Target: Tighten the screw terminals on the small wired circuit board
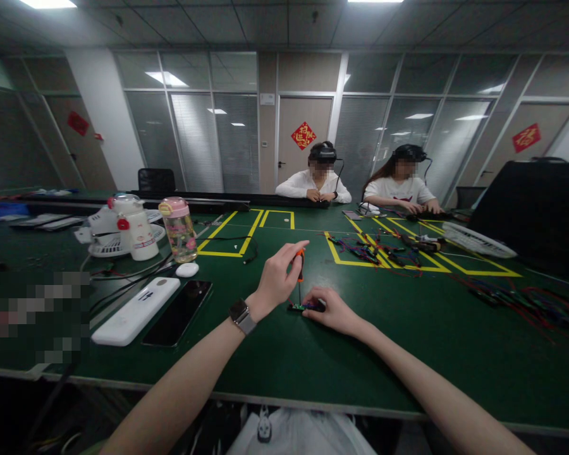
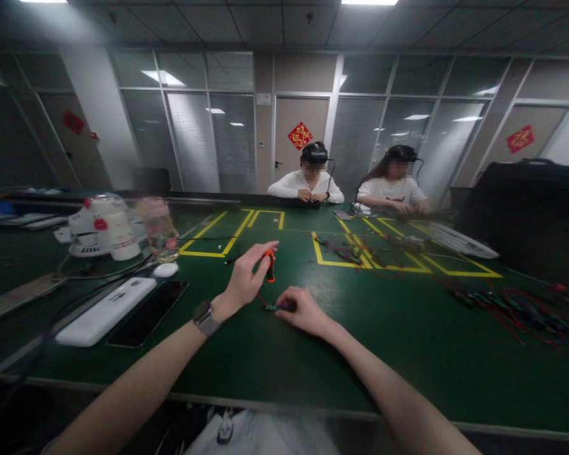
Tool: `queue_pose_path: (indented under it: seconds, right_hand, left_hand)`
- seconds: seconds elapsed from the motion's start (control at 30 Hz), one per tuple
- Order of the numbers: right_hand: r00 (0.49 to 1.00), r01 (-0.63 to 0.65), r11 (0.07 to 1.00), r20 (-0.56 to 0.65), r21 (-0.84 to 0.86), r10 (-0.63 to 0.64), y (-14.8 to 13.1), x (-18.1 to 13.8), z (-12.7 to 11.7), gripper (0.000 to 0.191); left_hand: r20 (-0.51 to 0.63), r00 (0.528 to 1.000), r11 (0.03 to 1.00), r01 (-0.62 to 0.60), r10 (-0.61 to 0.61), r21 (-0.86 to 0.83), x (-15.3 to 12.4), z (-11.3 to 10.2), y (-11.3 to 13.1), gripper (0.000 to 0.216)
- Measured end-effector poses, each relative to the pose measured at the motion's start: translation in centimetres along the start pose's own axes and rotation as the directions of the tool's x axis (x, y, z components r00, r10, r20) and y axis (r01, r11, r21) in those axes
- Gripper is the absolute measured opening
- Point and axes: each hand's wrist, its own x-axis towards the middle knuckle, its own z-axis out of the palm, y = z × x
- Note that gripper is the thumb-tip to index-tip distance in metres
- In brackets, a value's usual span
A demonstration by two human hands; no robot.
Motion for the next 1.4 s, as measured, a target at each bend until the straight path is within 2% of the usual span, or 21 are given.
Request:
queue_pose_path:
  seconds: [0.3,0.57,0.9,1.2,1.4]
  right_hand:
    - [1.000,0.012,0.999,0.007,0.041,-0.012,0.34,-0.03,-0.09,0.011]
    - [0.999,-0.032,0.995,0.030,-0.096,0.035,-0.13,-0.17,-0.29,0.012]
    - [0.998,-0.044,0.995,0.043,-0.091,0.048,0.10,-0.13,-0.20,0.013]
    - [0.999,-0.032,0.995,0.035,-0.096,0.035,0.44,0.00,0.08,0.016]
    - [0.999,-0.036,0.993,0.033,-0.113,0.040,0.17,0.00,0.02,0.014]
  left_hand:
    - [0.019,1.000,1.000,0.007,-0.008,0.019,-0.02,-0.04,0.13,0.036]
    - [-0.001,1.000,0.999,0.019,-0.019,0.046,0.04,-0.05,0.01,0.036]
    - [0.007,1.000,0.998,0.027,-0.028,0.051,0.03,-0.01,0.05,0.035]
    - [-0.036,0.999,0.992,0.017,-0.012,0.123,0.24,0.00,-0.06,0.028]
    - [0.015,1.000,0.996,0.021,-0.023,0.085,-0.11,0.12,-0.17,0.032]
